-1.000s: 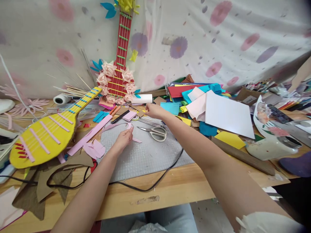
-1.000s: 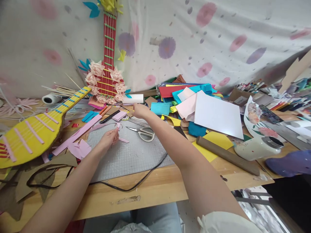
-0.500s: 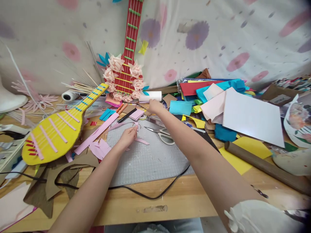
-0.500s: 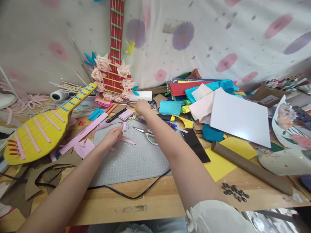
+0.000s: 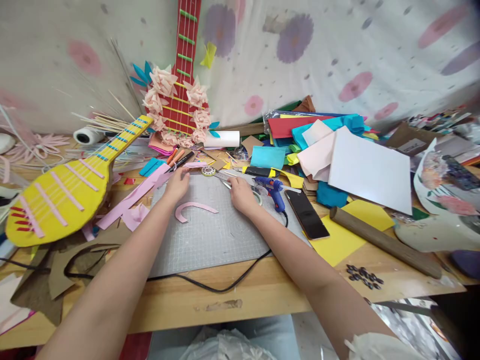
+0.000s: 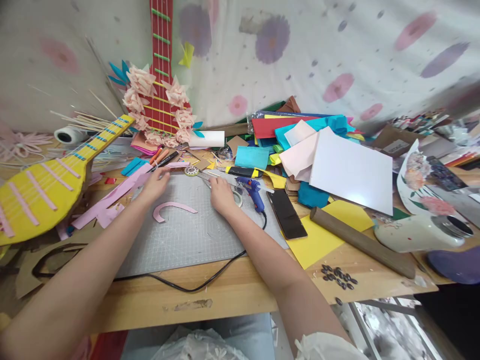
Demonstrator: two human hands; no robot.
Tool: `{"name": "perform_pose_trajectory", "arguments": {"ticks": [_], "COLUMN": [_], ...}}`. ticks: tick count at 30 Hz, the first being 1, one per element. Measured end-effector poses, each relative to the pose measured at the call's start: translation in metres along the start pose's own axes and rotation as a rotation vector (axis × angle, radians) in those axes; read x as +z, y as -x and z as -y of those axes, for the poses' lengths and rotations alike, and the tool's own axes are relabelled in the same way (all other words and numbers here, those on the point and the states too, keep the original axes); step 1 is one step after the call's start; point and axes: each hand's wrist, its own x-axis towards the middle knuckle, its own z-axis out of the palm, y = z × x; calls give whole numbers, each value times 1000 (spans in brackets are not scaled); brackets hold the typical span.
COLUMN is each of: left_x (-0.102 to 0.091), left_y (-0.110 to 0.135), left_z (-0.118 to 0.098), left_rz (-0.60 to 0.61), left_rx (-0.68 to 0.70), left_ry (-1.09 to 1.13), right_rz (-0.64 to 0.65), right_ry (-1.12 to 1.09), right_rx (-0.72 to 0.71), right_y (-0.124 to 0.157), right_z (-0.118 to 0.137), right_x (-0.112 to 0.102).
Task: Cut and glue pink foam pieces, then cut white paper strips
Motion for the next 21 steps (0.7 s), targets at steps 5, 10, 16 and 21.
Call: {"name": "perform_pose_trajectory", "arguments": {"ticks": [5, 10, 16, 21], "left_x": [8, -5, -69, -81], "left_y": [41, 56, 34, 29], "left_z": [-20, -22, -6, -8], "left_rz": [31, 121, -91, -136], "left_rx": [206, 235, -53, -197], "left_ry": [-167, -481, -534, 6], "right_rz": [-54, -61, -163, 63], "right_ry": [80, 109, 12, -258], "right_rx": [48, 75, 16, -382], "right_y": [0, 14, 27, 30], "right_z": [2, -3, 1, 35], "right_x": [2, 0, -9, -2]}}
